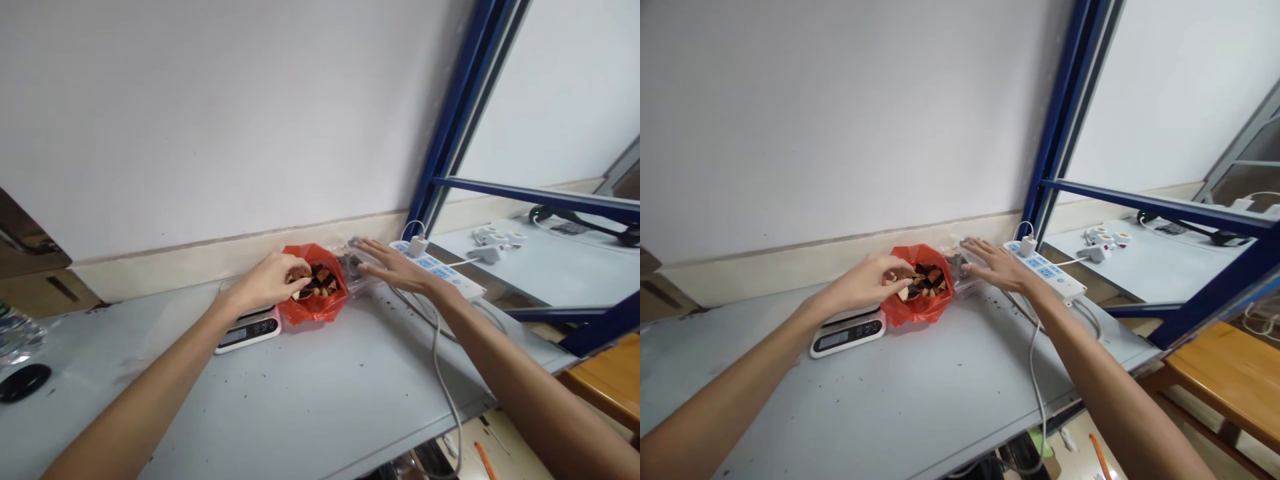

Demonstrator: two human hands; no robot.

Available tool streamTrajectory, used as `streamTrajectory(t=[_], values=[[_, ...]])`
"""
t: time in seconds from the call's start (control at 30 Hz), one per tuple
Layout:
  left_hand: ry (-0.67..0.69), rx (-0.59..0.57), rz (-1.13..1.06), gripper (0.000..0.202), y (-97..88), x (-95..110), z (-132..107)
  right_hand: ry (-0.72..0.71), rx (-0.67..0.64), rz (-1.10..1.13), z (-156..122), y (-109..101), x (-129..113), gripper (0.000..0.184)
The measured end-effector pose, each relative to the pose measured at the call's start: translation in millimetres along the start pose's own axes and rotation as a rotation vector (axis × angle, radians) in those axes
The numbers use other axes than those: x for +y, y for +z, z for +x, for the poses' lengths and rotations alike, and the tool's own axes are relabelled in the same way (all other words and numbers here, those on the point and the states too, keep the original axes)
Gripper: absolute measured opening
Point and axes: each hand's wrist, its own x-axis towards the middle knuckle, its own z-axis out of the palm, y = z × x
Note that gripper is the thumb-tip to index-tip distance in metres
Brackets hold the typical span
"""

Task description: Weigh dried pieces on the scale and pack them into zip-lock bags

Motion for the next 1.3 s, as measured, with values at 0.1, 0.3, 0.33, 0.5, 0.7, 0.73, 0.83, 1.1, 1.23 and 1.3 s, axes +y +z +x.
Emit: streamTrajectory(t=[0.1,0.3,0.33,0.5,0.7,0.73,0.83,1.1,1.23,1.3], values=[[-0.014,0.01,-0.022,0.022,-0.7,-5,-3,-0.043,0.111,0.072,5,-16,-21,0.062],[-0.073,0.006,-0.042,0.025,-10.5,-22,-21,-0.133,-0.101,-0.133,36,-13,-88,0.023],[-0.075,0.002,-0.025,0.026,-12.1,-23,-25,-0.106,-0.2,-0.197,43,-10,-97,0.021],[-0.062,-0.151,0.122,0.028,-7.0,-23,-38,0.105,-0.525,-0.301,68,9,-127,0.035],[-0.021,-0.224,0.237,0.015,18.3,-26,-34,0.169,-0.555,-0.273,80,18,-130,0.031],[-0.004,-0.216,0.223,0.019,19.2,-27,-33,0.173,-0.551,-0.266,82,17,-127,0.034],[0.011,-0.098,0.137,0.026,13.9,-27,-32,0.153,-0.493,-0.167,85,13,-117,0.038],[0.121,-0.164,0.197,0.025,20.7,-24,-38,0.175,-0.64,-0.197,89,22,-124,0.011],[0.133,-0.195,0.333,0.02,31.1,-23,-31,0.155,-0.622,-0.197,90,26,-127,0.007],[0.13,-0.14,0.298,0.024,26.3,-22,-27,0.133,-0.581,-0.18,92,23,-123,0.01]])
